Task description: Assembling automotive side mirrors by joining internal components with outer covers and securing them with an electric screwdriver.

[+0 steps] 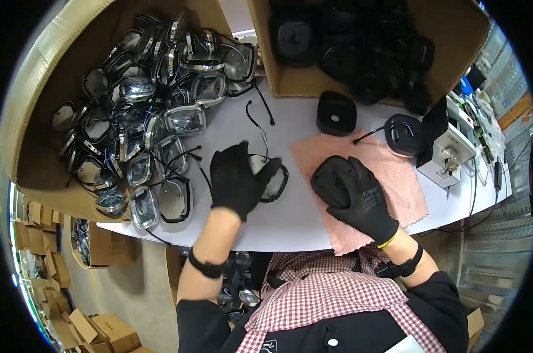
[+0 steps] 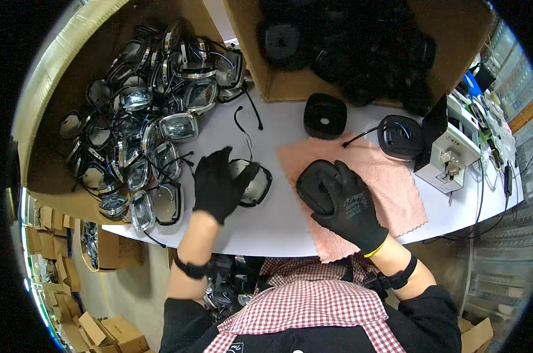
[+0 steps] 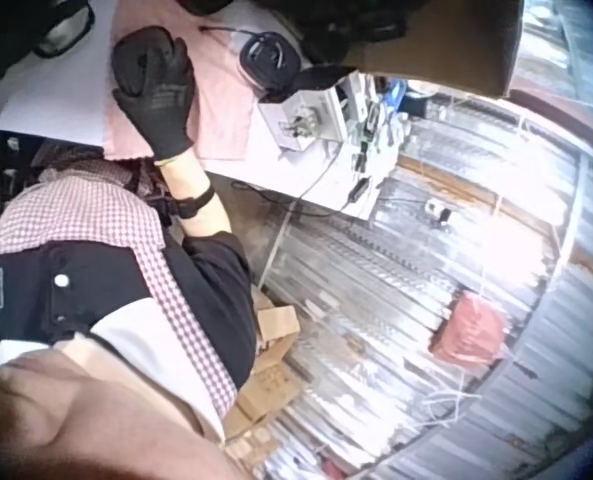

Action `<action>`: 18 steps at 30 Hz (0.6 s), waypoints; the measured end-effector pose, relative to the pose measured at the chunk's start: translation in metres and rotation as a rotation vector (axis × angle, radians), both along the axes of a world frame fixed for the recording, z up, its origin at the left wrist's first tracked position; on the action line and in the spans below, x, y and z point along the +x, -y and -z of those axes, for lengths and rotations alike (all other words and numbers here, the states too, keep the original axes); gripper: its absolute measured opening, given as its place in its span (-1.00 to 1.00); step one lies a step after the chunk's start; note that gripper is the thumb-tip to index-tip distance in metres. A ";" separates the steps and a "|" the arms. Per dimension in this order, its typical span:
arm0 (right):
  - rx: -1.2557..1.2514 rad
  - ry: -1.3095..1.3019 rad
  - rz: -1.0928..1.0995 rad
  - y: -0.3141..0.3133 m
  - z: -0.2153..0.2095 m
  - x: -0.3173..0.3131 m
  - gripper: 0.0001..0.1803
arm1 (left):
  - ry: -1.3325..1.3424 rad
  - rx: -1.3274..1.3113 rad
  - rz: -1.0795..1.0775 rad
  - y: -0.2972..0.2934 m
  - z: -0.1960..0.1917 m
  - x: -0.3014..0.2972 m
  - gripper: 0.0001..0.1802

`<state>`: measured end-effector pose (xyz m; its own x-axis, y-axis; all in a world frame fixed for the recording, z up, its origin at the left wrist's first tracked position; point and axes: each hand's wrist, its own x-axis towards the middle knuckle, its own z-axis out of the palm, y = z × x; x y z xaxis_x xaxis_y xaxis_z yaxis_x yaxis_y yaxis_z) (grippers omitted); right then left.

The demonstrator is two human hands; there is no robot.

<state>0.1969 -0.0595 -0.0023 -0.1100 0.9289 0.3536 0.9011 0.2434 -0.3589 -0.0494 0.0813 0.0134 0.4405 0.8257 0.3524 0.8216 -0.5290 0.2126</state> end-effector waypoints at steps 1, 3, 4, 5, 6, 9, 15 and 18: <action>0.069 0.059 -0.075 -0.001 -0.003 -0.002 -0.04 | -0.128 -0.097 0.000 -0.017 0.005 0.004 -0.36; 0.078 0.000 -0.006 0.001 -0.002 -0.002 -0.04 | -0.216 -0.426 -0.120 -0.031 -0.026 0.037 -0.35; 0.094 -0.065 0.050 0.004 -0.005 -0.002 -0.03 | -0.210 -0.423 -0.118 -0.041 -0.018 0.036 -0.35; 0.094 -0.057 0.054 0.007 -0.011 -0.001 -0.03 | -0.126 -0.381 -0.052 -0.057 0.004 0.031 -0.35; 0.106 -0.103 0.051 0.008 -0.022 -0.002 -0.03 | -0.047 -0.332 -0.004 -0.065 0.013 0.024 -0.35; 0.098 -0.445 0.084 0.011 -0.017 0.015 -0.02 | 0.651 -0.605 0.162 -0.048 0.006 0.030 -0.42; -0.193 -2.196 -0.433 0.006 -0.009 0.019 -0.40 | 0.994 -0.838 0.153 0.008 -0.051 0.027 -0.65; -0.343 -2.557 -0.327 -0.010 -0.008 0.003 -0.46 | 0.957 -0.733 0.155 0.030 -0.038 0.028 -0.68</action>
<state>0.2000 -0.0493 0.0054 -0.0250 0.9962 -0.0837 -0.9883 -0.0372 -0.1480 -0.0214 0.0511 0.0514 0.3699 0.9270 0.0611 0.1073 -0.1080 0.9883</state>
